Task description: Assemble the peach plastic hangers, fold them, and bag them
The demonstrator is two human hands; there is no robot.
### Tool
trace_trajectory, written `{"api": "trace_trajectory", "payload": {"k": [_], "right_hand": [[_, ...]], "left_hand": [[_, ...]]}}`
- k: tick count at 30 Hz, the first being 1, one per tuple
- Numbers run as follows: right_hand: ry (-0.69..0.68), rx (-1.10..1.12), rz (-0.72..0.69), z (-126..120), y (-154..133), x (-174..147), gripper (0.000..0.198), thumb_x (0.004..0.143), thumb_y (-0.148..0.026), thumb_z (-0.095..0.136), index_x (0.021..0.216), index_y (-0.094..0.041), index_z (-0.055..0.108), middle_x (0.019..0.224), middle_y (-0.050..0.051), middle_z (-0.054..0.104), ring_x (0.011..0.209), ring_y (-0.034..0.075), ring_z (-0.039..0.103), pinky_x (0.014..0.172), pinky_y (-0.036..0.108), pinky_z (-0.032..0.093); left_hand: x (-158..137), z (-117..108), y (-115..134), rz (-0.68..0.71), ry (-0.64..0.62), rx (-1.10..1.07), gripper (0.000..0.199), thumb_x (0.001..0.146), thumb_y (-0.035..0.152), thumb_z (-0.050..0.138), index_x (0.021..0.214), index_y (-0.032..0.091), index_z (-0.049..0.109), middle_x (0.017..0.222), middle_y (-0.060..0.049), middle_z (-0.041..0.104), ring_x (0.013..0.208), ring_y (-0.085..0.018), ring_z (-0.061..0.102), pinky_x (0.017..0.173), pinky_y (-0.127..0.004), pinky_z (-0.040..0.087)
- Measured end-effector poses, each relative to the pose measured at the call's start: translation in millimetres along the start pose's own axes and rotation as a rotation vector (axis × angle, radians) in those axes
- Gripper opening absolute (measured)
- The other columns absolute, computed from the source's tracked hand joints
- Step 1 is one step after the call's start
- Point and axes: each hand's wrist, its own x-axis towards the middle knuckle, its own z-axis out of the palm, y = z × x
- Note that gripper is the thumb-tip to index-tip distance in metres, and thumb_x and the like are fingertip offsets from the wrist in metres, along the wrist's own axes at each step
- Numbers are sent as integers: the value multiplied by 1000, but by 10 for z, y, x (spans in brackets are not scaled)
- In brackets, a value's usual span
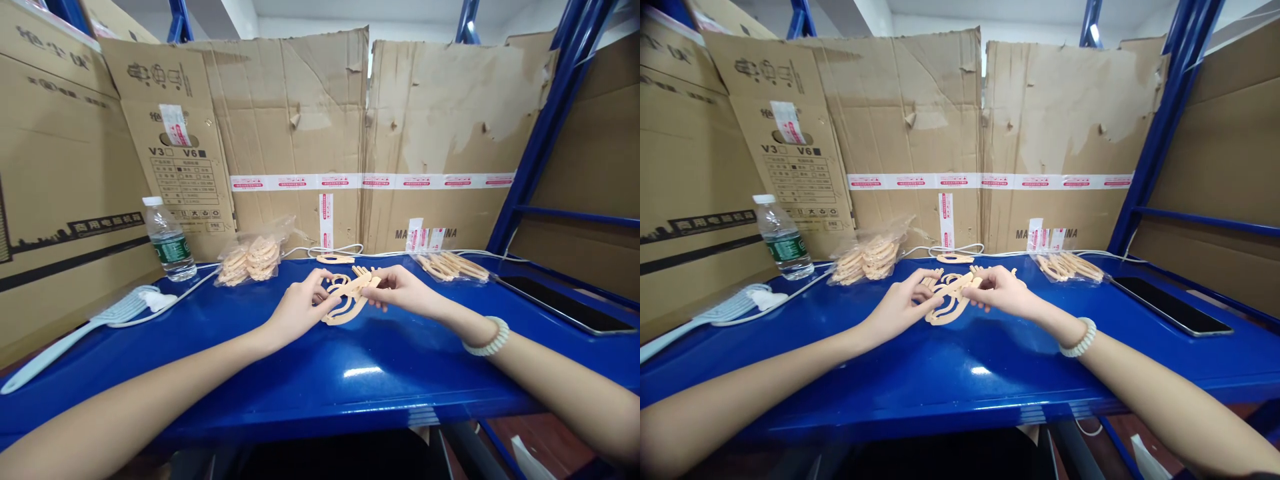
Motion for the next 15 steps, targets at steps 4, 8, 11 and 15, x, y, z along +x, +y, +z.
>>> {"api": "trace_trajectory", "payload": {"k": [4, 8, 11, 15], "right_hand": [[4, 0, -7, -23, -22, -3, 32, 76, -45, 67, 69, -14, 65, 60, 0, 58, 53, 9, 54, 46, 21, 49], [105, 95, 56, -68, -50, 3, 29, 72, -43, 70, 68, -15, 67, 59, 0, 58, 52, 9, 51, 46, 21, 47], [206, 192, 128, -85, -73, 4, 27, 68, -41, 73, 70, -15, 68, 61, 2, 61, 54, 10, 54, 48, 22, 45], [271, 302, 144, -66, -67, 6, 26, 66, -38, 75, 73, -15, 67, 66, 2, 63, 56, 10, 54, 47, 21, 41]], "left_hand": [[8, -36, 23, 7, -35, -68, 21, 86, 37, 53, 90, 18, 58, 79, -4, 71, 74, -19, 69, 66, -29, 55], [33, -69, 8, -42, 23, -179, 25, 88, 39, 48, 94, 16, 55, 79, -4, 68, 69, -17, 68, 60, -28, 56], [92, -108, -41, -96, 83, -261, 26, 87, 41, 48, 91, 16, 52, 74, -3, 66, 66, -18, 68, 56, -28, 56], [164, -175, -80, -154, 138, -327, 23, 84, 40, 50, 84, 17, 48, 68, -1, 65, 57, -17, 67, 51, -27, 54]]}}
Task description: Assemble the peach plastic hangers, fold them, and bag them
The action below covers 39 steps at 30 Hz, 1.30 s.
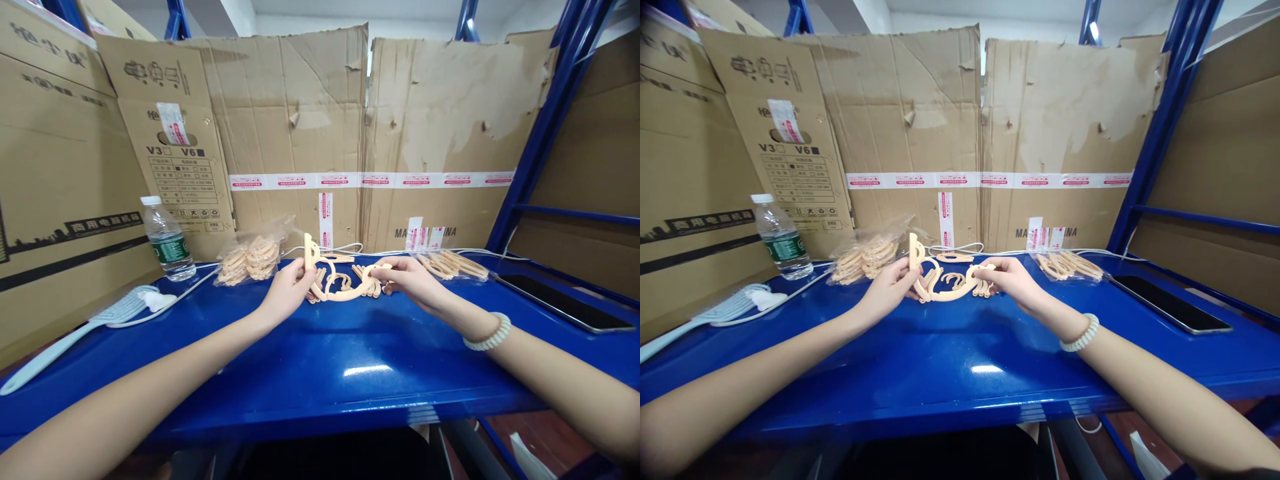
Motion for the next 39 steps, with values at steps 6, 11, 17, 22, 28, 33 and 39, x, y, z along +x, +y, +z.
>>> {"api": "trace_trajectory", "payload": {"k": [6, 11, 17, 22, 28, 33, 39], "right_hand": [[26, 174, -2, -54, 78, 42, 26, 68, -37, 75, 73, -16, 60, 61, -3, 57, 52, 7, 50, 44, 19, 39], [-61, 254, 31, -48, 127, 53, 31, 65, -34, 80, 77, -16, 58, 66, -2, 62, 60, 9, 61, 59, 23, 52], [-188, 199, 16, 124, 124, -33, 34, 59, -28, 84, 74, -17, 55, 72, 1, 66, 72, 14, 67, 67, 28, 58], [-253, 108, -164, 139, 95, -57, 27, 64, -29, 81, 73, -16, 58, 71, 0, 65, 62, 13, 65, 62, 28, 59], [-305, -73, -409, 102, 141, -48, 13, 75, -25, 72, 82, -16, 69, 79, 2, 65, 69, 13, 64, 63, 28, 57], [-295, -248, -549, 101, 193, -50, 10, 79, -25, 69, 84, -17, 72, 83, 6, 68, 79, 16, 64, 69, 31, 54], [-257, -365, -640, 143, 189, -94, 8, 84, -24, 65, 84, -17, 69, 81, 5, 68, 79, 16, 63, 72, 31, 52]], "left_hand": [[-16, -38, 59, 101, -1, 159, 23, 87, 38, 47, 75, 18, 48, 60, 2, 60, 54, -14, 61, 52, -24, 47], [-98, 25, 126, 110, -188, 212, 25, 82, 41, 53, 74, 17, 54, 70, 0, 60, 69, -16, 60, 61, -26, 46], [-239, 125, 190, -141, -584, -51, 33, 77, 48, 62, 82, 18, 49, 71, -1, 63, 60, -15, 59, 52, -24, 45], [-274, 181, 189, -341, -582, -247, 43, 77, 59, 58, 82, 19, 42, 64, -1, 63, 46, -13, 56, 42, -22, 42], [-271, 203, 198, -352, -462, -174, 35, 76, 47, 61, 93, 19, 51, 68, 3, 57, 50, -9, 49, 45, -19, 34], [-259, 198, 146, -227, -524, 32, 30, 83, 44, 51, 88, 16, 59, 66, 4, 46, 51, -8, 38, 49, -20, 29], [-268, 180, 165, 41, -556, 250, 34, 92, 41, 36, 78, 16, 56, 70, 1, 52, 66, -13, 48, 63, -23, 37]]}}
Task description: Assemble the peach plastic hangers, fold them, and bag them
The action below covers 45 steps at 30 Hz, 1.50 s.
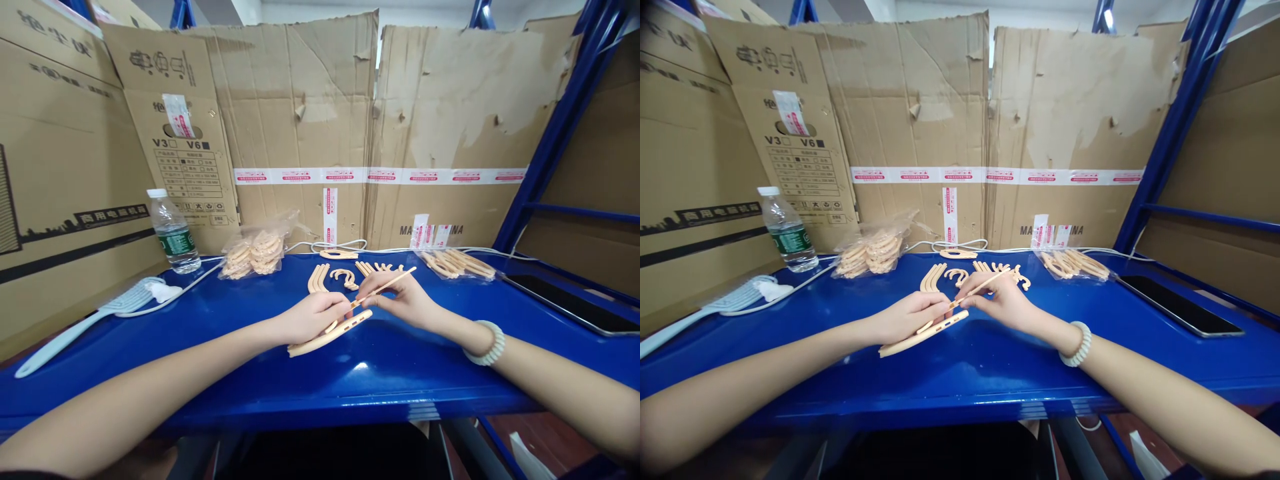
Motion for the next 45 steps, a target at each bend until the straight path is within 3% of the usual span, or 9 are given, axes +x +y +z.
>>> {"api": "trace_trajectory", "payload": {"k": [8, 15, 26, 30, 32, 34, 38, 40, 45], "right_hand": [[-47, -340, -320, 4, -49, -66, 20, 91, -12, 46, 87, -17, 65, 83, 6, 66, 77, 15, 59, 68, 28, 47], [-76, -506, -508, -7, -63, -52, 30, 96, -16, 35, 88, -17, 64, 78, 6, 64, 74, 14, 57, 66, 29, 46], [-15, -773, -699, -41, -174, -11, 20, 92, -11, 50, 76, -16, 61, 72, 3, 65, 73, 13, 59, 63, 26, 48], [-8, -810, -759, -31, -208, -28, 16, 90, -11, 53, 76, -17, 61, 72, 2, 65, 74, 14, 61, 62, 27, 50], [-14, -733, -677, -58, -205, -21, 17, 91, -13, 50, 81, -19, 62, 75, 2, 65, 74, 14, 61, 62, 27, 51], [35, -609, -486, -146, -171, 10, 19, 93, -16, 45, 87, -19, 63, 79, 4, 64, 75, 14, 60, 64, 29, 51], [225, -554, -77, -510, 32, 101, 20, 91, -19, 45, 90, -18, 64, 88, 8, 62, 83, 19, 59, 74, 37, 49], [241, -560, 150, -711, 185, 119, 20, 89, -21, 44, 87, -16, 63, 87, 9, 64, 76, 19, 59, 69, 35, 48], [-114, -703, 719, -946, 488, 84, 40, 85, -18, 47, 122, -6, 53, 71, 6, 68, 56, 15, 58, 54, 25, 43]], "left_hand": [[-46, 30, 14, 119, 54, 221, 34, 95, 29, 33, 69, 16, 51, 61, 3, 49, 58, -11, 45, 60, -22, 33], [-33, 62, -20, 202, 88, 257, 33, 96, 27, 34, 68, 16, 48, 60, 4, 46, 58, -10, 44, 60, -23, 31], [-21, 30, -32, 284, 102, 305, 34, 97, 29, 32, 69, 17, 46, 61, 4, 46, 58, -10, 42, 59, -23, 31], [-19, 57, -56, 208, 51, 256, 36, 96, 30, 31, 70, 16, 50, 60, 3, 49, 57, -10, 46, 60, -23, 35], [-17, 60, -60, 177, 26, 192, 37, 96, 32, 30, 70, 16, 52, 60, 2, 51, 57, -11, 48, 61, -23, 38], [-7, 44, -63, 155, 47, 65, 37, 95, 36, 33, 72, 16, 52, 61, 2, 51, 57, -11, 49, 60, -24, 40], [45, -5, -100, -5, 77, -477, 30, 88, 44, 46, 84, 15, 53, 61, 2, 52, 47, -11, 50, 49, -24, 42], [76, -15, -123, -47, 122, -694, 28, 83, 41, 54, 88, 14, 55, 65, -1, 57, 50, -12, 55, 53, -25, 47], [112, -9, -121, -88, 221, -919, 23, 79, 31, 60, 90, 11, 61, 79, -8, 65, 65, -16, 62, 62, -27, 49]]}}
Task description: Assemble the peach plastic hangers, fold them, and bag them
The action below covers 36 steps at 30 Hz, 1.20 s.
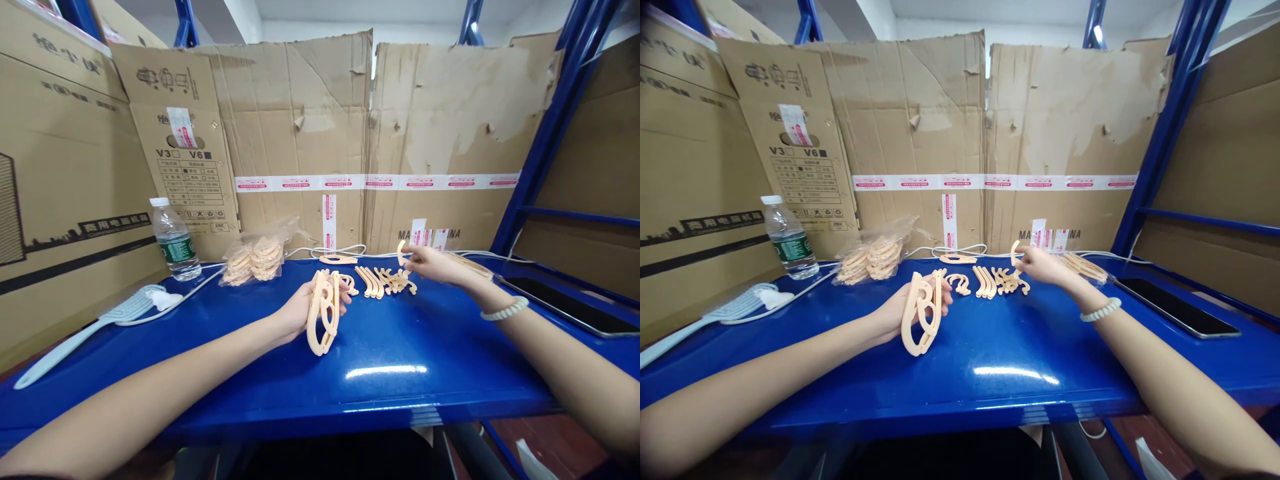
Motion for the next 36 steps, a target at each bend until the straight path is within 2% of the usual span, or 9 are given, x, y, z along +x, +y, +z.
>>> {"api": "trace_trajectory", "payload": {"k": [5, 9, 11, 13, 15, 17, 20, 30, 36], "right_hand": [[-119, -197, 108, 108, 68, 51, 31, 81, -12, 49, 106, -10, 67, 72, 6, 71, 56, 15, 62, 55, 23, 43], [-54, -252, 70, 130, 68, 47, 25, 81, -9, 47, 86, -9, 72, 82, 14, 71, 75, 23, 66, 68, 29, 47], [6, -269, 34, 118, -27, -14, 26, 84, -11, 46, 93, -8, 70, 92, 18, 69, 85, 25, 65, 75, 32, 47], [115, -218, -109, 109, -218, -138, 29, 88, -18, 47, 111, -11, 64, 105, 16, 65, 96, 24, 61, 82, 33, 46], [258, -43, -490, 119, -480, -318, 33, 90, -25, 50, 121, -15, 56, 110, 14, 60, 100, 23, 57, 85, 35, 46], [215, 57, -852, 158, -743, -510, 30, 90, -30, 53, 118, -20, 57, 111, 11, 57, 105, 22, 52, 88, 38, 45], [110, -8, -1101, 266, -990, -701, 19, 93, -29, 50, 104, -19, 61, 109, 10, 58, 101, 21, 50, 87, 38, 44], [106, -22, -1074, 542, -923, -594, 25, 96, -33, 44, 108, -17, 57, 110, 11, 60, 104, 21, 48, 90, 38, 40], [149, -63, -1027, 563, -921, -600, 23, 95, -35, 46, 103, -17, 58, 104, 10, 62, 98, 21, 48, 87, 39, 40]], "left_hand": [[-3, 27, 18, 19, 13, -86, 21, 81, 30, 60, 90, 11, 65, 86, -9, 67, 73, -17, 62, 68, -28, 49], [3, 16, 15, 15, -2, -101, 22, 83, 31, 59, 93, 12, 67, 86, -8, 65, 73, -16, 60, 69, -29, 50], [12, -2, 6, -1, -19, -105, 21, 82, 26, 60, 97, 13, 67, 87, -7, 65, 74, -15, 61, 71, -29, 50], [24, -22, -8, -9, -26, -114, 22, 81, 24, 61, 98, 13, 68, 86, -6, 66, 74, -15, 61, 72, -30, 49], [39, -39, -23, -2, -15, -113, 22, 79, 22, 61, 98, 13, 68, 83, -6, 66, 73, -16, 62, 73, -30, 49], [52, -48, -36, 2, -13, -92, 23, 78, 21, 62, 99, 12, 68, 83, -7, 68, 74, -16, 63, 73, -30, 49], [62, -46, -44, -10, -14, -56, 26, 82, 25, 59, 103, 11, 66, 87, -10, 69, 76, -19, 65, 74, -32, 50], [25, -4, 1, -143, 166, -346, 55, 89, 58, 38, 107, 10, 57, 93, -17, 68, 78, -25, 67, 71, -38, 54], [-68, 119, -85, -56, 231, 131, 30, 70, 13, 71, 97, 12, 60, 84, -7, 69, 74, -19, 66, 70, -32, 53]]}}
